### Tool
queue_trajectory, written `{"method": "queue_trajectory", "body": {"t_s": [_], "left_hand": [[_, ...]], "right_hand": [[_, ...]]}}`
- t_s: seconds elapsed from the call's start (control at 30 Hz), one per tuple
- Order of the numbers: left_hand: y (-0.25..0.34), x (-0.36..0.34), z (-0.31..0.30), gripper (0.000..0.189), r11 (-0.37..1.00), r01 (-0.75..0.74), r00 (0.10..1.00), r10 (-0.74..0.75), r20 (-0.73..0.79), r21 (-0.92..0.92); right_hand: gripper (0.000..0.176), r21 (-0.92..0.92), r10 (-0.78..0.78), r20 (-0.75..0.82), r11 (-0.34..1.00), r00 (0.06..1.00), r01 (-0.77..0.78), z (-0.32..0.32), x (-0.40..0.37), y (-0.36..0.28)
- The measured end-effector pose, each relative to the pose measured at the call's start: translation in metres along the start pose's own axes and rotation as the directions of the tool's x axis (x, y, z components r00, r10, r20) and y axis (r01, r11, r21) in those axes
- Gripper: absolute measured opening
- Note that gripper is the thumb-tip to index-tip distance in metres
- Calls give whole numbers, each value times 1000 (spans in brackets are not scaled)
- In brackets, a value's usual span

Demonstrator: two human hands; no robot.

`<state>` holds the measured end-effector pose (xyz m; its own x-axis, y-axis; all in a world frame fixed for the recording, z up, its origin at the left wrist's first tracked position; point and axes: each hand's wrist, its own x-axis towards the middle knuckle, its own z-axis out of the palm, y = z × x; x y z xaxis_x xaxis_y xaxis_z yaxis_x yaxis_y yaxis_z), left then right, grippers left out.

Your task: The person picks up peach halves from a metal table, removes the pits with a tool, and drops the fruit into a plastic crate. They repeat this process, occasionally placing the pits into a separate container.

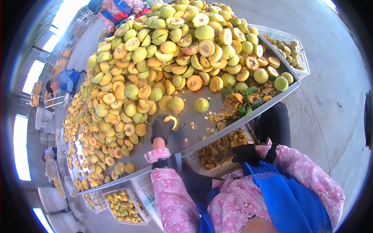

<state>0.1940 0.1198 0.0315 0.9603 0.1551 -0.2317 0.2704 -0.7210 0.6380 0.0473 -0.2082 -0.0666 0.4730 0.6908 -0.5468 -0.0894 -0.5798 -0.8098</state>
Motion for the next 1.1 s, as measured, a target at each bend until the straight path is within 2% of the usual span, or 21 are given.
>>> {"method": "queue_trajectory", "body": {"t_s": [0.07, 0.1, 0.13, 0.17, 0.23, 0.27, 0.33, 0.4, 0.43, 0.5, 0.63, 0.67, 0.7, 0.73, 0.8, 0.83, 0.9, 0.93, 0.97, 1.0, 1.1], "left_hand": [[-26, -12, 6, 36, 994, -26, 1000, 24, -19, -110], [-23, -27, 6, 39, 830, 36, 998, -3, 59, -557], [-17, -42, 8, 42, 475, 120, 990, 10, 141, -872], [-2, -60, 7, 42, 475, 119, 990, 10, 141, -872], [31, -97, 10, 47, 171, 149, 978, 120, 170, -974], [35, -108, 20, 47, 169, 149, 977, 124, 171, -974], [43, -127, 39, 49, -42, 165, 968, 198, 154, -985], [52, -146, 51, 47, -48, 170, 957, 248, 153, -984], [56, -156, 54, 47, -201, 288, 950, 184, 253, -936], [59, -163, 58, 51, -451, 443, 894, 161, 418, -775], [41, -173, 66, 36, -371, 459, 886, 130, 444, -807], [45, -178, 65, 37, 111, 251, 954, 137, 265, -962], [49, -183, 65, 38, 553, -47, 967, 232, 100, -832], [54, -188, 65, 38, 552, -49, 967, 234, 98, -833], [76, -202, 58, 43, 233, 23, 982, 179, 66, -972], [71, -202, 59, 43, 230, 21, 982, 177, 63, -973], [62, -199, 59, 40, 805, -351, 935, 327, -137, -479], [59, -199, 62, 40, 804, -350, 936, 324, -139, -480], [63, -199, 62, 42, 272, -18, 987, 161, 27, -962], [67, -199, 63, 46, -442, 303, 953, 153, 262, -844], [72, -199, 67, 44, -383, 256, 965, 58, 254, -888]], "right_hand": [[29, -17, -83, -59, 996, 995, 82, -4, -5, -15], [31, -2, -24, -45, 1000, 999, 24, -14, -16, -42], [33, 11, 36, -32, 999, 999, -36, -22, -25, -65], [33, 10, 36, -32, 999, 999, -35, -25, -30, -77], [34, 304, -115, 16, 947, 993, 104, -30, -40, -100], [34, 303, -112, 13, 948, 994, 103, -32, -49, -119], [32, 240, 12, -20, 971, 1000, -7, -35, -66, -155], [30, 349, -14, -27, 937, 1000, 23, -33, -72, -161], [28, 455, -46, -33, 889, 998, 56, -31, -75, -163], [27, 408, -50, -70, 910, 996, 74, -25, -75, -163], [26, 363, -77, -76, 926, 994, 100, -17, -77, -160], [26, 361, -79, -76, 927, 994, 101, -14, -78, -162], [25, 379, -55, -108, 921, 993, 92, -9, -78, -165], [25, 396, -29, -140, 914, 990, 83, -6, -79, -166], [24, 374, -78, -156, 918, 985, 132, -2, -77, -162], [24, 353, -127, -169, 918, 977, 180, 0, -76, -160], [25, 301, -90, -193, 942, 977, 147, 1, -79, -167], [26, 254, -55, -222, 961, 973, 112, 2, -80, -170], [26, 252, -54, -221, 961, 974, 111, 2, -79, -170], [27, 222, -93, -234, 964, 968, 146, 3, -78, -169], [30, 190, -68, -226, 975, 972, 112, 3, -78, -173]]}}
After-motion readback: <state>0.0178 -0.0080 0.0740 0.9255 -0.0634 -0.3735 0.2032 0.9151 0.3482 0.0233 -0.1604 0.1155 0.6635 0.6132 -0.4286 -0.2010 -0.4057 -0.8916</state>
